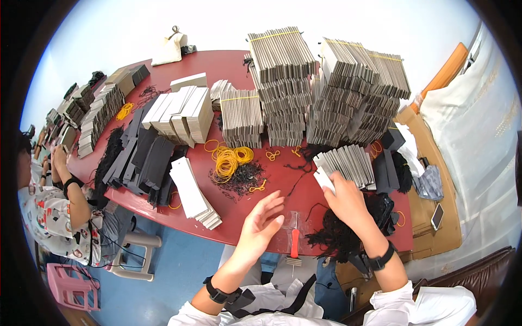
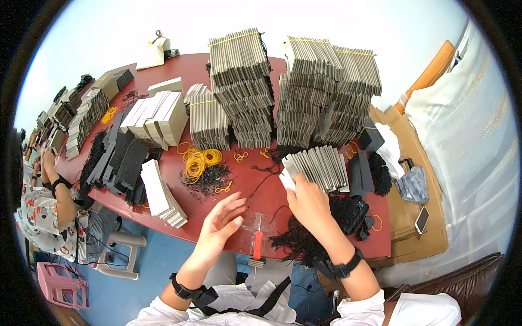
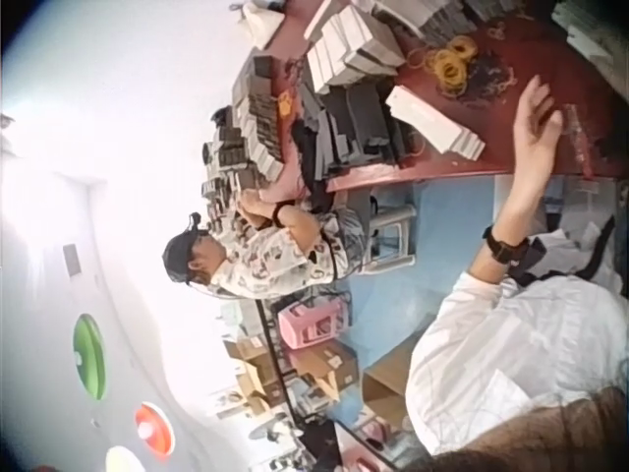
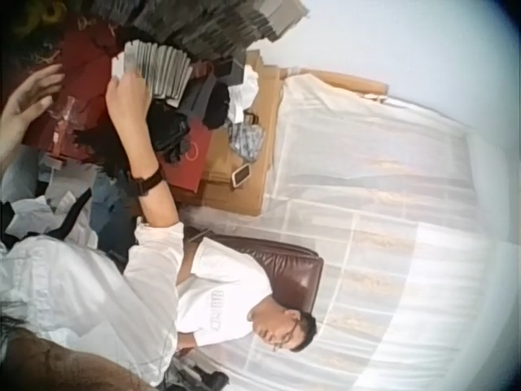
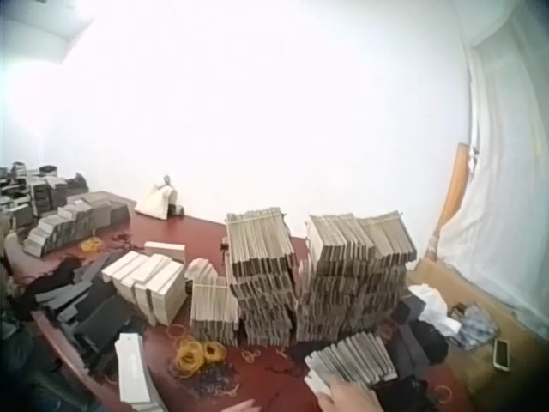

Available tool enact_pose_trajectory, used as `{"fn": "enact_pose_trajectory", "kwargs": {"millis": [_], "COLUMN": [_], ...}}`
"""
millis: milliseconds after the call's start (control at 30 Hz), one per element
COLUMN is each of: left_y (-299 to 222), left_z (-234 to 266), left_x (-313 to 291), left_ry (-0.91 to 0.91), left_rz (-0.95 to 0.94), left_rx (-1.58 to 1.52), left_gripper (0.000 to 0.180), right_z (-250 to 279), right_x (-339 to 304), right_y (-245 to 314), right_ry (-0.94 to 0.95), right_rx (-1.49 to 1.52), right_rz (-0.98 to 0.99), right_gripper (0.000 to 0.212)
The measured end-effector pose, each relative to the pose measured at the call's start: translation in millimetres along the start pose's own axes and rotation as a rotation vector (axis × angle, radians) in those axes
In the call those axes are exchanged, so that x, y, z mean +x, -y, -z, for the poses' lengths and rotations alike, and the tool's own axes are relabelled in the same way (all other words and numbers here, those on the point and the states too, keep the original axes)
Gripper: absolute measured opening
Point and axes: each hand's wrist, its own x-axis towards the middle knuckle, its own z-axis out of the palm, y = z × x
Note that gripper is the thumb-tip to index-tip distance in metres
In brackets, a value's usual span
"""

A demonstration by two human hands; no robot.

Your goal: Manually placing small black lanyard or cord components into clear plastic bags at an assembly table.

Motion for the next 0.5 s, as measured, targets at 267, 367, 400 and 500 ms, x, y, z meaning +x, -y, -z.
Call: {"fn": "enact_pose_trajectory", "kwargs": {"millis": [267, 367, 400, 500], "left_y": [5, 8, 10, 16], "left_z": [7, 6, 4, -1], "left_x": [3, 8, 11, 19], "left_ry": [-0.256, -0.253, -0.255, -0.234], "left_rz": [-0.375, -0.378, -0.378, -0.423], "left_rx": [1.200, 1.298, 1.297, 1.318], "left_gripper": [0.043, 0.034, 0.034, 0.024], "right_z": [-16, -22, -23, -21], "right_x": [46, 54, 54, 49], "right_y": [4, 5, 6, 8], "right_ry": [-0.056, -0.074, -0.073, -0.281], "right_rx": [-0.445, -0.441, -0.442, -0.555], "right_rz": [-0.051, -0.029, -0.027, 0.174], "right_gripper": [0.032, 0.034, 0.034, 0.030]}}
